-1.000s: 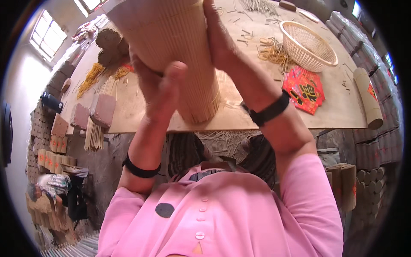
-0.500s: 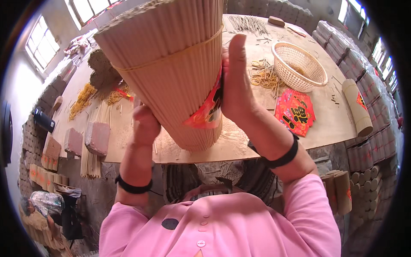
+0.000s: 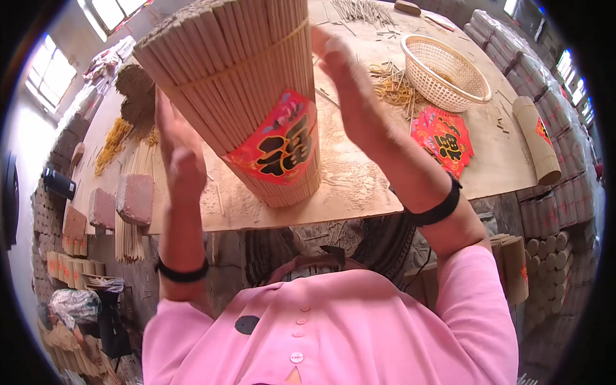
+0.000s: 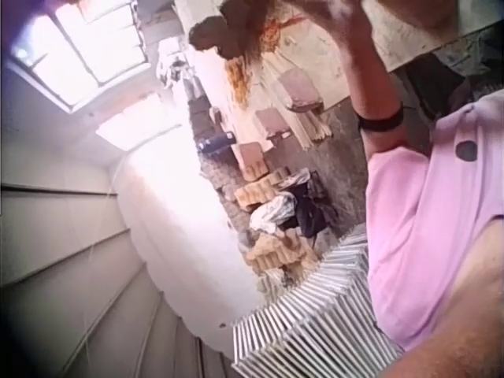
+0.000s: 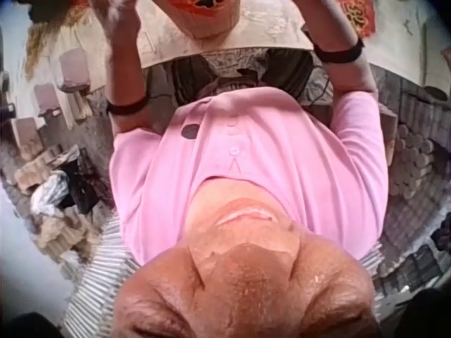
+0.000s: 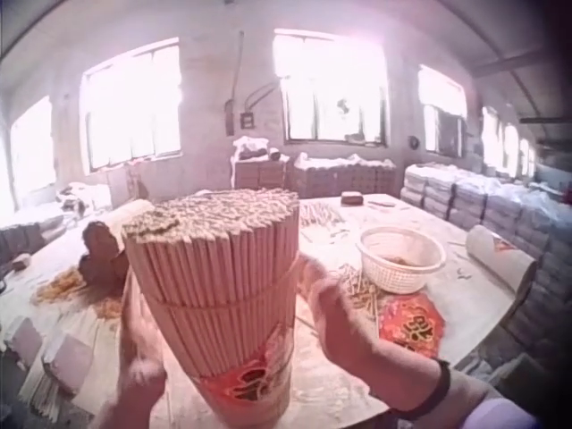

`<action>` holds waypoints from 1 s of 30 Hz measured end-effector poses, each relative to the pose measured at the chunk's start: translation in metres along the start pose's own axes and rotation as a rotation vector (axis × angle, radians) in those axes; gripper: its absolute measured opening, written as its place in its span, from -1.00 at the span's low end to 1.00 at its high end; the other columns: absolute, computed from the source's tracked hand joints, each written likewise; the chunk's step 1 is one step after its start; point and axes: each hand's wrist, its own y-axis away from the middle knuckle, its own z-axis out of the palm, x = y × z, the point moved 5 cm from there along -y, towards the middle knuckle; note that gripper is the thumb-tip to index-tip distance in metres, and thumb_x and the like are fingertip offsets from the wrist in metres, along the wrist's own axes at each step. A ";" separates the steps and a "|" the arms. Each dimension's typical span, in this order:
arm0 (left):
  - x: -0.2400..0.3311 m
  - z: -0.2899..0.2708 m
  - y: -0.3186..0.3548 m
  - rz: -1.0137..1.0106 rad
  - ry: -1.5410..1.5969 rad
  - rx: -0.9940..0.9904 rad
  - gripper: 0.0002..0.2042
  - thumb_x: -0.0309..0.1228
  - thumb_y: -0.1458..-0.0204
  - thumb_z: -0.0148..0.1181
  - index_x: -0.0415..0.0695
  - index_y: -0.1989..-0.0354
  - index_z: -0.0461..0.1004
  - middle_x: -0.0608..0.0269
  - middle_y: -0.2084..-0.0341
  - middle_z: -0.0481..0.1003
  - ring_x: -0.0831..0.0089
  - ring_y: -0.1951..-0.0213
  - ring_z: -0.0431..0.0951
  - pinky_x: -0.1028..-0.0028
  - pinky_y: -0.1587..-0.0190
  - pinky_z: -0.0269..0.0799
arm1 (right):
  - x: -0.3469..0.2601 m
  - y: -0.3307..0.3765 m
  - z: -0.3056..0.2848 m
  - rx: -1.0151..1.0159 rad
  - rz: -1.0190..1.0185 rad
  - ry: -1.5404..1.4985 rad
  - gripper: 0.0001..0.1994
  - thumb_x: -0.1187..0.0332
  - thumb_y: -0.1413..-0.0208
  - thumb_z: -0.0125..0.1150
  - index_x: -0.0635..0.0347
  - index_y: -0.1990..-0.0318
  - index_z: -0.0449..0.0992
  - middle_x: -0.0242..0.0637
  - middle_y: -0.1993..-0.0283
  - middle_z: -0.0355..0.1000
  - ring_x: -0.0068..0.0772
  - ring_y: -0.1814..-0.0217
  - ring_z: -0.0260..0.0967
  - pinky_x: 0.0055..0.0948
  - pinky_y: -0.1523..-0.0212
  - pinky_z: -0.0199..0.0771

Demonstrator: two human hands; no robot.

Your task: The recorder is bundling and labeling large stacks of bamboo sticks using rubber bands and decorative red labels.

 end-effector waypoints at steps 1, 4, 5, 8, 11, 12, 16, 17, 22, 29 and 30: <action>-0.004 0.008 0.012 -0.017 -0.054 0.004 0.04 -0.06 0.41 0.50 -0.25 -0.24 0.01 0.06 -0.03 0.31 0.31 -0.08 0.32 0.30 -0.11 0.25 | 0.015 0.003 0.008 -0.129 -0.033 -0.090 -0.12 -0.31 -0.12 -0.32 0.38 -0.29 -0.06 -0.15 -0.32 0.01 -0.34 -0.35 -0.06 -0.39 -0.32 -0.12; -0.011 0.005 0.010 -0.142 -0.128 -0.036 0.03 -0.09 0.41 0.51 -0.24 -0.23 -0.01 0.04 -0.05 0.27 0.31 -0.10 0.30 0.30 -0.12 0.24 | 0.015 0.004 0.030 0.036 0.018 -0.326 -0.22 -0.07 0.00 0.21 0.37 -0.16 0.09 -0.15 -0.04 0.30 -0.45 -0.10 0.24 -0.43 -0.08 0.29; -0.011 0.004 0.003 -0.237 -0.160 -0.086 0.03 -0.12 0.40 0.52 -0.22 -0.23 -0.03 0.04 -0.09 0.23 0.31 -0.12 0.27 0.31 -0.13 0.23 | 0.009 0.003 0.029 0.038 0.024 -0.325 -0.22 -0.07 0.00 0.21 0.37 -0.16 0.09 -0.15 -0.04 0.30 -0.45 -0.10 0.24 -0.43 -0.08 0.29; -0.020 0.000 0.006 -0.295 -0.068 -0.074 0.03 -0.09 0.42 0.52 -0.19 -0.23 -0.02 0.14 -0.12 0.21 0.30 -0.13 0.27 0.30 -0.14 0.22 | -0.003 -0.002 0.012 0.020 0.062 -0.373 -0.24 -0.01 -0.03 0.21 0.35 -0.20 0.03 -0.18 0.00 0.32 -0.44 -0.01 0.32 -0.48 -0.02 0.36; -0.045 -0.040 0.043 -0.062 -0.403 -0.103 -0.16 0.08 0.19 0.31 -0.24 -0.16 0.14 0.12 -0.03 0.32 0.29 -0.07 0.34 0.28 -0.09 0.30 | 0.046 0.010 0.005 -0.040 0.173 -0.098 -0.08 0.03 0.20 0.41 0.34 -0.21 0.01 -0.11 -0.01 0.31 -0.27 -0.09 0.26 -0.31 -0.11 0.27; -0.033 0.019 0.025 -0.181 -0.152 -0.292 -0.21 -0.01 0.18 0.35 -0.22 -0.16 0.16 0.14 -0.02 0.33 0.28 -0.08 0.35 0.28 -0.10 0.30 | 0.048 0.012 0.008 -0.108 0.131 0.075 -0.08 0.08 0.28 0.47 0.32 -0.19 0.06 -0.09 -0.03 0.30 -0.24 -0.11 0.22 -0.27 -0.15 0.21; -0.043 0.019 0.026 -0.232 -0.127 -0.001 -0.28 -0.07 0.12 0.29 -0.25 -0.13 0.17 0.06 0.05 0.36 0.30 0.10 0.49 0.36 0.12 0.52 | 0.008 0.004 -0.001 0.040 0.155 -0.206 -0.12 -0.07 0.23 0.42 0.27 -0.17 0.14 -0.09 -0.04 0.29 -0.35 -0.12 0.20 -0.34 -0.13 0.22; -0.031 0.029 0.020 -0.289 -0.067 -0.059 -0.34 -0.07 0.03 0.20 -0.20 -0.16 0.16 0.09 0.02 0.37 0.30 0.06 0.47 0.31 0.06 0.49 | -0.020 0.001 -0.013 -0.042 0.111 -0.104 -0.19 -0.14 0.09 0.27 0.26 -0.18 0.14 -0.08 -0.06 0.28 -0.34 -0.15 0.17 -0.36 -0.16 0.17; -0.025 0.170 -0.021 -0.498 0.532 0.021 -0.44 -0.02 -0.16 -0.15 -0.09 -0.24 0.10 0.14 -0.15 0.24 0.23 -0.14 0.29 0.21 -0.22 0.18 | -0.089 0.042 -0.162 0.238 0.156 -0.257 -0.36 -0.15 -0.16 -0.12 0.26 -0.15 0.19 -0.15 -0.05 0.31 -0.34 -0.14 0.22 -0.35 -0.17 0.15; -0.134 0.417 -0.028 -0.780 0.780 -0.303 -0.28 0.23 -0.01 -0.16 -0.03 -0.24 0.14 0.20 -0.16 0.26 0.23 -0.15 0.28 0.21 -0.18 0.21 | -0.021 0.326 -0.306 1.315 0.413 -1.034 -0.67 0.06 -0.20 -0.07 0.15 0.24 0.42 -0.34 0.26 0.45 -0.37 0.24 0.40 -0.36 0.17 0.38; -0.171 0.464 -0.017 -0.811 0.868 -0.374 -0.28 0.22 -0.02 -0.16 -0.04 -0.24 0.15 0.19 -0.15 0.27 0.22 -0.14 0.29 0.20 -0.17 0.22 | -0.015 0.370 -0.302 1.407 0.466 -1.088 -0.69 0.09 -0.18 -0.05 0.14 0.26 0.43 -0.31 0.27 0.46 -0.33 0.28 0.41 -0.32 0.22 0.41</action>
